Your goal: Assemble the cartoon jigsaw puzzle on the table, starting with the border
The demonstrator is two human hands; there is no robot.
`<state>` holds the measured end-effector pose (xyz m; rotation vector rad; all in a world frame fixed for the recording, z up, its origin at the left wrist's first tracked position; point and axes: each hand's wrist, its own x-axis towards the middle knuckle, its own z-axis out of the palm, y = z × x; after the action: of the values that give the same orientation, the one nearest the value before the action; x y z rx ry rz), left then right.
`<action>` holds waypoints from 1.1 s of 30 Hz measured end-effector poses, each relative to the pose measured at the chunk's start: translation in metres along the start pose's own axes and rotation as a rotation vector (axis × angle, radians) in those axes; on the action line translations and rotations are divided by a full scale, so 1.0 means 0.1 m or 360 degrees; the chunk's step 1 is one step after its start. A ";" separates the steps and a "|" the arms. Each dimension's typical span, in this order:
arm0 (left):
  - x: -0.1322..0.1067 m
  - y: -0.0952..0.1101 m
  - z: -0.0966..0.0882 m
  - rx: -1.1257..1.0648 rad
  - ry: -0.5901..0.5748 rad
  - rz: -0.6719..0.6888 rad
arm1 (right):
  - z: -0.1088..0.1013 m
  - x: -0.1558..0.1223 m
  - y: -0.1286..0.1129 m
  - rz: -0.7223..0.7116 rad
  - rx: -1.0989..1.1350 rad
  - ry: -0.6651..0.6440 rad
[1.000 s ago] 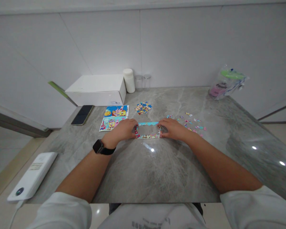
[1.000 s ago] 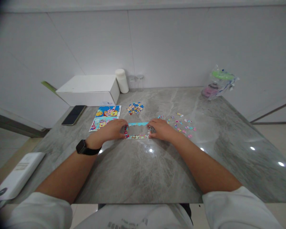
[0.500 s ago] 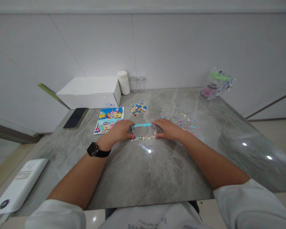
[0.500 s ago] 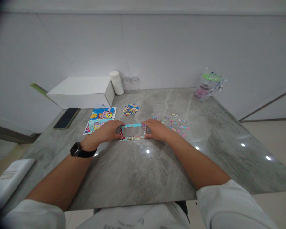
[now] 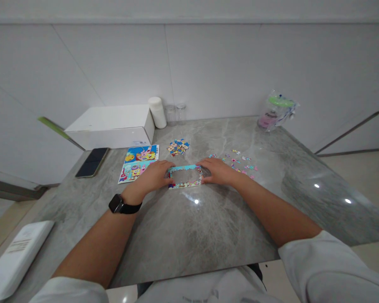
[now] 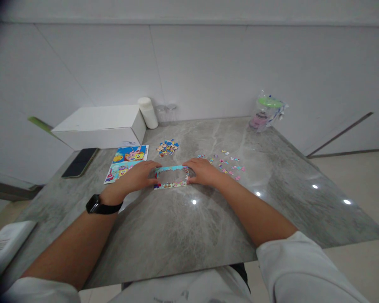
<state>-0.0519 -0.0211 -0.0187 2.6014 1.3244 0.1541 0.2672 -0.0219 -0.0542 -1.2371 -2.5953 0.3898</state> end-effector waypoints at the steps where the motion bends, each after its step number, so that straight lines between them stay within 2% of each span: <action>1: 0.01 -0.01 0.01 -0.0010 0.0056 0.0001 | -0.01 0.00 0.00 -0.0002 0.0001 0.0020; 4: 0.03 -0.05 0.05 -0.0065 0.0288 0.0003 | -0.08 0.01 0.02 0.0032 0.0006 0.0145; 8: 0.05 -0.06 0.08 -0.0187 0.0580 -0.0024 | -0.24 0.01 -0.02 0.0137 0.0073 0.0416; 12: 0.05 0.04 0.08 -0.0119 0.0717 -0.0101 | -0.41 0.00 -0.11 0.0246 0.0142 0.0709; 14: 0.05 0.12 0.10 -0.0040 0.0719 -0.0024 | -0.48 -0.01 -0.12 0.0291 0.0145 0.0807; 19: 0.01 0.40 0.19 0.0044 0.0569 0.0285 | -0.71 -0.08 0.01 0.0398 0.0144 0.1080; 23: -0.06 0.68 0.24 0.0060 0.0247 0.0446 | -1.02 -0.27 0.20 0.0545 0.0167 0.1339; 26: -0.12 0.86 0.28 0.0213 0.0088 0.0485 | -1.19 -0.47 0.38 0.0670 0.0057 0.1435; 29: -0.17 1.01 0.35 0.0308 -0.0011 0.0567 | -1.18 -0.67 0.62 0.0768 -0.0157 0.1368; 33: -0.21 1.13 0.44 0.0257 -0.0096 0.0763 | -0.94 -0.95 0.94 0.0949 -0.0214 0.1230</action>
<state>0.0326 -0.1091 -0.0341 2.9893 0.6971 0.0435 0.4236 -0.0266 -0.0073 -1.7562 -1.6051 -0.1602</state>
